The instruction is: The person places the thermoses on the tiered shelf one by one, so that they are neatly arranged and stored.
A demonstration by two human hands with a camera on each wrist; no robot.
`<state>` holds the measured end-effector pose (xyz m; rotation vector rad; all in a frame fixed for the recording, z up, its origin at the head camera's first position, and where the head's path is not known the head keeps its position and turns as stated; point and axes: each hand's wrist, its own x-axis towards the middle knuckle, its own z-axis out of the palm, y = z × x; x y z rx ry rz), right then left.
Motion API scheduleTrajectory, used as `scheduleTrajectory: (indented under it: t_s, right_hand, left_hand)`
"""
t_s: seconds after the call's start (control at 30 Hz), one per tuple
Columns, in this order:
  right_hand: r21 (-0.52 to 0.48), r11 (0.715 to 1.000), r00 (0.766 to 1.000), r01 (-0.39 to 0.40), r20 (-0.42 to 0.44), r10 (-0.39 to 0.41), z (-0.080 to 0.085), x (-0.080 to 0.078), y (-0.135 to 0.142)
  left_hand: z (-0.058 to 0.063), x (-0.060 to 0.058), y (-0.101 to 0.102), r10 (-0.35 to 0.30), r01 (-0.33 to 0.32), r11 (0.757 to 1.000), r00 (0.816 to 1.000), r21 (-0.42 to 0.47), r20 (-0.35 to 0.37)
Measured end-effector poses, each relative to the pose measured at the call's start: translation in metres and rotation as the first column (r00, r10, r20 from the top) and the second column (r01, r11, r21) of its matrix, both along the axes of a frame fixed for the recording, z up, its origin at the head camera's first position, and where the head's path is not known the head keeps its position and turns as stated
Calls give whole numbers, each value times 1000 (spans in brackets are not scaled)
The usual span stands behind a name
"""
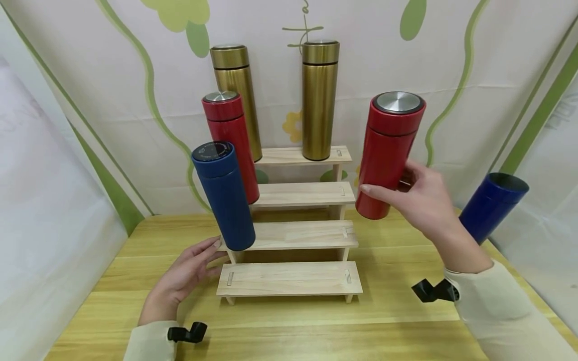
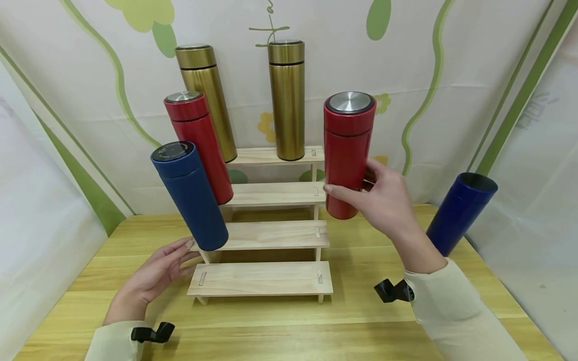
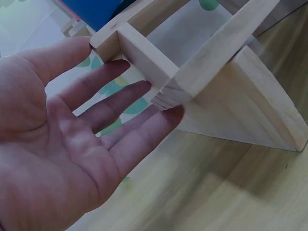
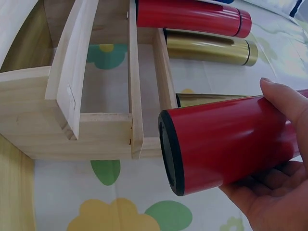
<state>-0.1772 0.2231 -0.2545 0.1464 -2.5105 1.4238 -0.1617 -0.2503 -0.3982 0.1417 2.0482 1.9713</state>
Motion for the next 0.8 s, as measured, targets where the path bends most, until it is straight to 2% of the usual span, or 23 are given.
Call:
scheduleTrajectory:
  t_s: [0.2, 0.37, 0.57, 0.8]
  right_hand:
    - [-19, 1000, 1000, -17, 14, 17, 3, -3, -6]
    - [-30, 999, 1000, -18, -7, 17, 4, -7, -13]
    - [-54, 998, 999, -39, -18, 38, 7, -13, -21]
    - [-78, 996, 999, -51, -5, 51, 9, -20, -28]
  left_hand:
    - [0, 0, 1, 21, -21, 999, 1000, 25, -18]
    - [2, 1, -1, 28, -27, 999, 999, 30, -21]
    - [1, 1, -1, 24, -23, 999, 999, 26, -23]
    - [0, -1, 1, 19, -17, 998, 999, 68, -35]
